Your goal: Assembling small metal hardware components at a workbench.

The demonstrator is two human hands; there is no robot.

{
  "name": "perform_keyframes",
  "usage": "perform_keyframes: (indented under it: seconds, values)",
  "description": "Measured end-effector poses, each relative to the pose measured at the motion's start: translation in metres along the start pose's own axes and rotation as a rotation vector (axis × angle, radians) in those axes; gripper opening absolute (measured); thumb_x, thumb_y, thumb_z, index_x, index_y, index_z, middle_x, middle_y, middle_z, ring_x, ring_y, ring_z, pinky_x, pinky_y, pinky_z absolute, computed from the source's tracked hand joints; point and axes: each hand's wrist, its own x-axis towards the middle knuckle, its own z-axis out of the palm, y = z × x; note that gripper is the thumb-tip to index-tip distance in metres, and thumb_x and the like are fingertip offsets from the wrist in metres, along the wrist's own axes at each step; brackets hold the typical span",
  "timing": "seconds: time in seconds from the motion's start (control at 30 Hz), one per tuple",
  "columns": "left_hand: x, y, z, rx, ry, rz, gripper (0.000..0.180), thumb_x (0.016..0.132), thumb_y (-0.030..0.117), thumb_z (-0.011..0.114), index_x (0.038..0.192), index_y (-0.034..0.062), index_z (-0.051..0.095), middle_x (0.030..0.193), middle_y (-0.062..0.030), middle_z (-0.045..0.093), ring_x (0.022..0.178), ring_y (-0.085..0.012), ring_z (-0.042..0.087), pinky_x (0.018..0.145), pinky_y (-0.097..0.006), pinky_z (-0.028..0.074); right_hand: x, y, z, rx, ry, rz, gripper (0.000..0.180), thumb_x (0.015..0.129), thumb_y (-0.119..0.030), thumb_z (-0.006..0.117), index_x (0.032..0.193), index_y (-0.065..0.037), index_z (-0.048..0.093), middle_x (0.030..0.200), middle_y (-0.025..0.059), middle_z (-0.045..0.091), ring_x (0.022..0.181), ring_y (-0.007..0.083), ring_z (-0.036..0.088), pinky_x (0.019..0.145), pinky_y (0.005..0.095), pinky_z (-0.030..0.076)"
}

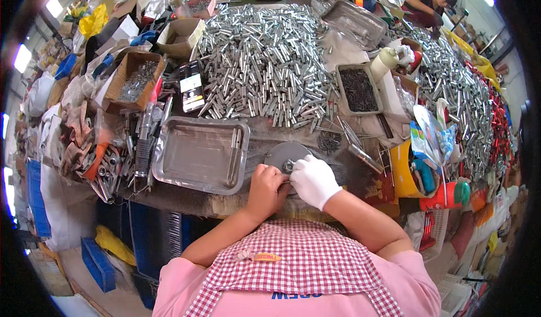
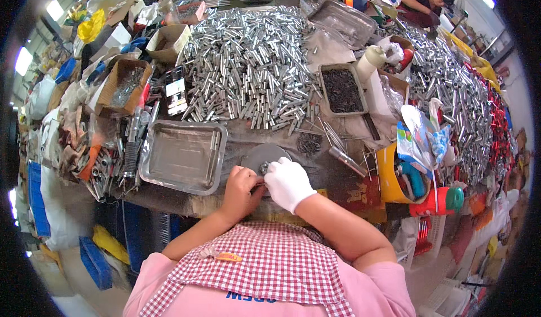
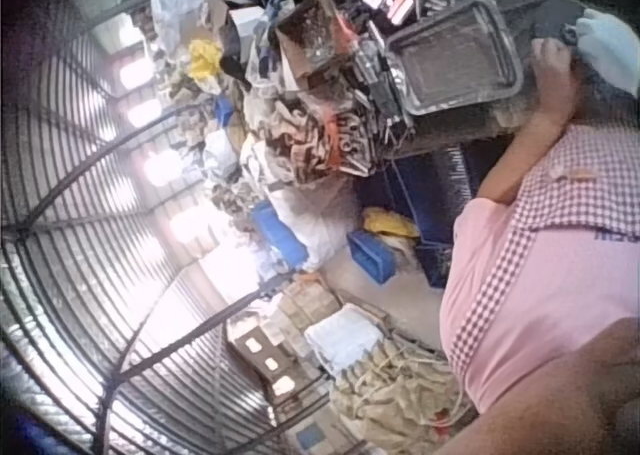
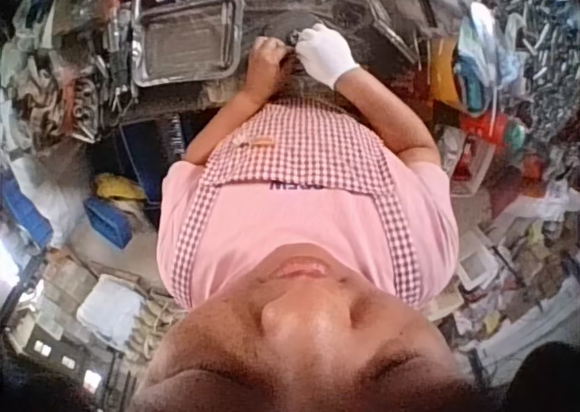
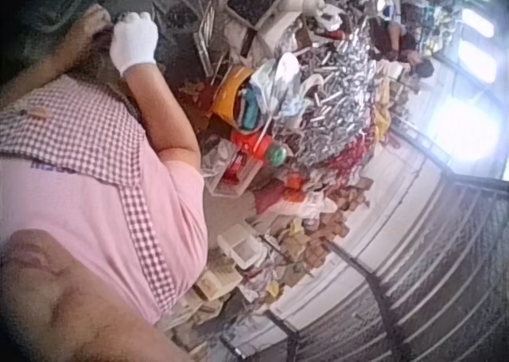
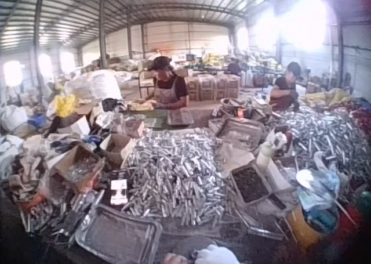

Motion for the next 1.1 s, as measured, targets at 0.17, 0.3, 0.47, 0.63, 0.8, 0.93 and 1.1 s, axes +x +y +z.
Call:
perform_keyframes:
  seconds: [0.17,0.3,0.47,0.63,0.8,0.93,1.1]
  values:
    - [0.001,-0.001,0.000,-0.002,0.010,0.005,0.021,0.068,0.006,0.078,0.087,0.0051,0.069,0.085,-0.0090,0.061,0.085,-0.0307,0.054,0.077,-0.041,0.045,-0.006,0.003,-0.003,0.007,-0.016,0.001,0.016,0.072,-0.023,0.071,0.081,-0.010,0.070,0.088,0.0069,0.063,0.089,0.0282,0.060,0.072,0.0403,0.050]
    - [0.000,0.003,0.001,-0.014,0.020,-0.024,0.019,0.069,0.006,0.077,0.086,0.0054,0.070,0.084,-0.0093,0.061,0.085,-0.0307,0.054,0.077,-0.040,0.046,-0.022,0.005,0.006,0.175,0.283,-0.116,0.018,0.070,-0.022,0.071,0.084,-0.011,0.067,0.087,0.0029,0.060,0.085,0.0255,0.057,0.072,0.0394,0.047]
    - [-0.001,0.000,0.002,-0.006,0.027,-0.014,0.017,0.071,0.007,0.076,0.086,0.0057,0.069,0.086,-0.0094,0.061,0.085,-0.0308,0.054,0.077,-0.041,0.045,-0.022,0.004,0.010,0.170,0.282,-0.147,0.020,0.070,-0.019,0.071,0.089,-0.012,0.070,0.088,0.0031,0.062,0.086,0.0269,0.058,0.075,0.0397,0.048]
    - [-0.002,0.006,-0.005,0.030,0.036,0.049,0.020,0.074,0.004,0.074,0.090,0.0028,0.062,0.087,-0.0097,0.062,0.089,-0.0327,0.054,0.077,-0.042,0.046,-0.037,0.018,0.004,0.250,0.420,0.037,0.021,0.073,-0.015,0.072,0.094,-0.013,0.072,0.088,0.0044,0.065,0.083,0.0282,0.060,0.073,0.0396,0.050]
    - [-0.003,0.012,-0.009,-0.350,0.015,-0.218,0.014,0.087,0.006,0.069,0.097,0.0023,0.058,0.091,-0.0066,0.066,0.086,-0.0205,0.059,0.077,-0.033,0.049,-0.040,0.011,0.016,0.443,0.354,0.079,0.010,0.079,-0.014,0.069,0.088,-0.011,0.068,0.082,0.0074,0.065,0.079,0.0307,0.062,0.069,0.0403,0.051]
    - [-0.002,0.013,-0.010,-0.514,-0.041,-0.396,0.013,0.096,0.010,0.063,0.101,0.0019,0.056,0.093,-0.0050,0.066,0.082,-0.0092,0.058,0.076,-0.024,0.048,-0.031,-0.002,0.022,0.407,0.389,0.102,0.007,0.081,-0.012,0.066,0.087,-0.010,0.067,0.080,0.0102,0.064,0.077,0.0325,0.063,0.069,0.0425,0.050]
    - [0.003,0.002,-0.007,-0.858,0.134,-0.479,0.017,0.097,0.011,0.063,0.108,0.0029,0.054,0.095,-0.0055,0.067,0.082,-0.0095,0.058,0.076,-0.025,0.048,-0.036,0.001,0.013,0.591,0.345,0.106,0.008,0.084,-0.012,0.064,0.090,-0.007,0.068,0.081,0.0126,0.065,0.077,0.0336,0.064,0.069,0.0417,0.051]
